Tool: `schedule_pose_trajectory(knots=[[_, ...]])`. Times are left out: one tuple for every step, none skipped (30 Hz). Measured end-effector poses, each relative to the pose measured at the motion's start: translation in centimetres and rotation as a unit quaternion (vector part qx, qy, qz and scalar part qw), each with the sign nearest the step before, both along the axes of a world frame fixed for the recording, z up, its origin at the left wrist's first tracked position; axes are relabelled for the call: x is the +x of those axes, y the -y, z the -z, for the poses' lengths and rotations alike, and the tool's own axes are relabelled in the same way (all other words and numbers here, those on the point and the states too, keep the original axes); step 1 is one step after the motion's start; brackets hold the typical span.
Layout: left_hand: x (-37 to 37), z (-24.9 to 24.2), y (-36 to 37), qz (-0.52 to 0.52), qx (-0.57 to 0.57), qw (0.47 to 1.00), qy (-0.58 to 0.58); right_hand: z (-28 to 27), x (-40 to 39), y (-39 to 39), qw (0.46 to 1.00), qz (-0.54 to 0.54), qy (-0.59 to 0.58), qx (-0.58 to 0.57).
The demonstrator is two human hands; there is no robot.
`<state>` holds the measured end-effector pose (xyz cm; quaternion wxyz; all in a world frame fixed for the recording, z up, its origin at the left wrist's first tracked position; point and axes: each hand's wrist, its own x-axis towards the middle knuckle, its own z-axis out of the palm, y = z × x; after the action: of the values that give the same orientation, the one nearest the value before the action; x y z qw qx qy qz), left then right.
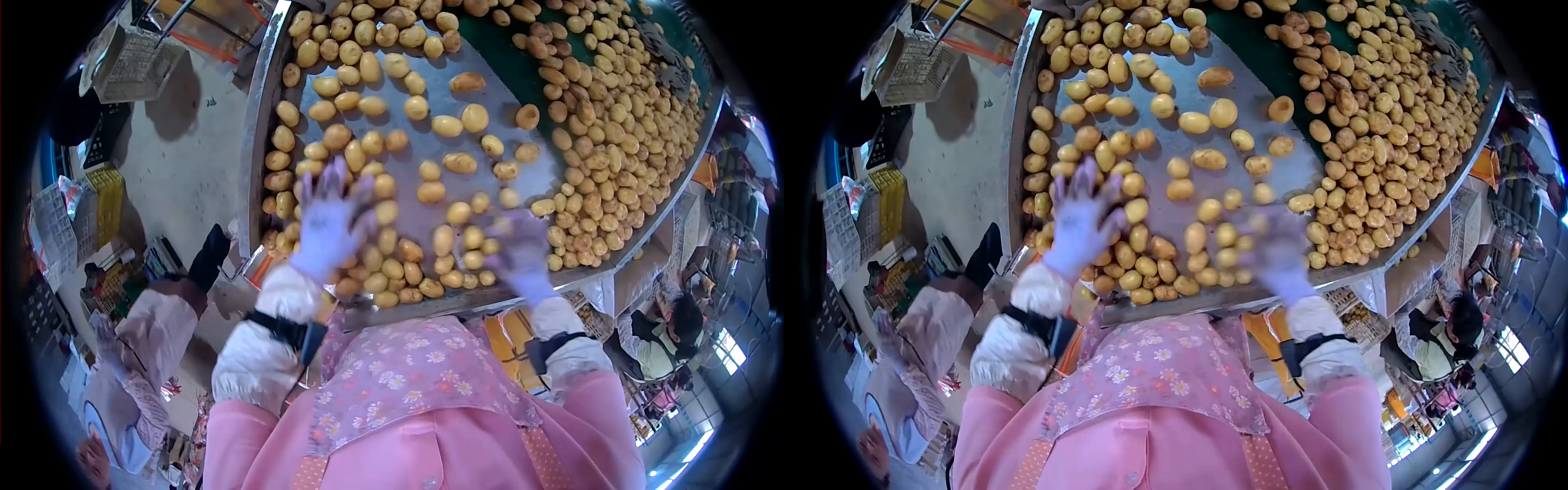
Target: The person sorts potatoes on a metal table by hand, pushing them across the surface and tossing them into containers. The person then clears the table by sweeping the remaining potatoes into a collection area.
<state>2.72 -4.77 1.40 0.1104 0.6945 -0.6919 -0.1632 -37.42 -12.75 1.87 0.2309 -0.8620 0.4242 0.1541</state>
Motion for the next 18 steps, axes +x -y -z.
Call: schedule_pose_trajectory(knots=[[-1.7, -0.4, -2.2, 0.02, 0.027, 0.999, -0.031, 0.3, -2.7, 0.8, 0.99, 0.074, -0.087, -0.078], [-3.5, -1.0, -3.8, 0.04, 0.046, 0.997, -0.05, 1.5, -3.0, 0.5, 0.99, 0.076, -0.087, -0.077], [-4.8, -1.5, -5.3, 0.061, 0.064, 0.994, -0.067, 3.2, -2.9, 0.4, 0.968, 0.163, -0.056, -0.181], [-5.5, -1.1, -7.0, 0.061, 0.06, 0.994, -0.065, 4.1, -2.4, 0.6, 0.927, 0.244, -0.02, -0.283], [-6.0, -0.4, -8.8, 0.11, 0.053, 0.989, -0.082, 3.5, 1.4, -0.2, 0.936, 0.215, -0.115, -0.254], [-6.1, -0.3, -10.4, 0.157, 0.049, 0.982, -0.098, 2.4, 5.7, -0.9, 0.942, 0.173, -0.235, -0.166], [-5.8, -1.1, -11.8, 0.152, 0.05, 0.982, -0.096, 3.0, 7.2, -3.4, 0.96, 0.161, -0.104, -0.204], [-5.0, -2.0, -13.1, 0.061, 0.042, 0.993, -0.091, 5.9, 7.8, -5.6, 0.966, 0.094, -0.098, -0.221], [-4.2, -2.7, -14.4, -0.028, 0.035, 0.995, -0.086, 5.0, 7.8, -6.5, 0.967, 0.095, -0.098, -0.217], [-4.1, -2.2, -16.2, -0.028, 0.039, 0.995, -0.085, 3.1, 7.9, -7.2, 0.987, 0.023, -0.012, -0.16], [-4.3, -0.9, -18.1, -0.207, 0.057, 0.955, -0.206, 1.7, 8.0, -7.3, 0.991, -0.051, 0.075, -0.101], [-4.4, 0.2, -19.3, -0.377, 0.068, 0.868, -0.316, 1.3, 7.0, -6.0, 0.992, -0.075, 0.066, -0.071], [-4.5, 0.6, -19.4, -0.382, 0.064, 0.867, -0.314, 1.4, 6.2, -3.9, 0.996, -0.037, 0.02, -0.076], [-4.8, 1.0, -19.2, -0.362, 0.056, 0.867, -0.338, 2.0, 5.6, -1.4, 0.996, 0.002, -0.026, -0.08], [-5.1, 1.3, -19.1, -0.341, 0.052, 0.866, -0.361, 3.8, 4.9, 2.2, 0.98, 0.054, 0.014, -0.193], [-5.5, 1.7, -18.9, -0.376, 0.066, 0.851, -0.361, 5.7, 5.1, 5.8, 0.946, 0.108, 0.053, -0.301], [-5.5, 1.8, -18.2, -0.377, 0.066, 0.85, -0.361, 5.9, 6.5, 8.7, 0.935, 0.16, 0.043, -0.313], [-5.4, 1.8, -17.1, -0.386, 0.099, 0.859, -0.321, 4.4, 8.1, 11.8, 0.921, 0.209, 0.034, -0.326]])
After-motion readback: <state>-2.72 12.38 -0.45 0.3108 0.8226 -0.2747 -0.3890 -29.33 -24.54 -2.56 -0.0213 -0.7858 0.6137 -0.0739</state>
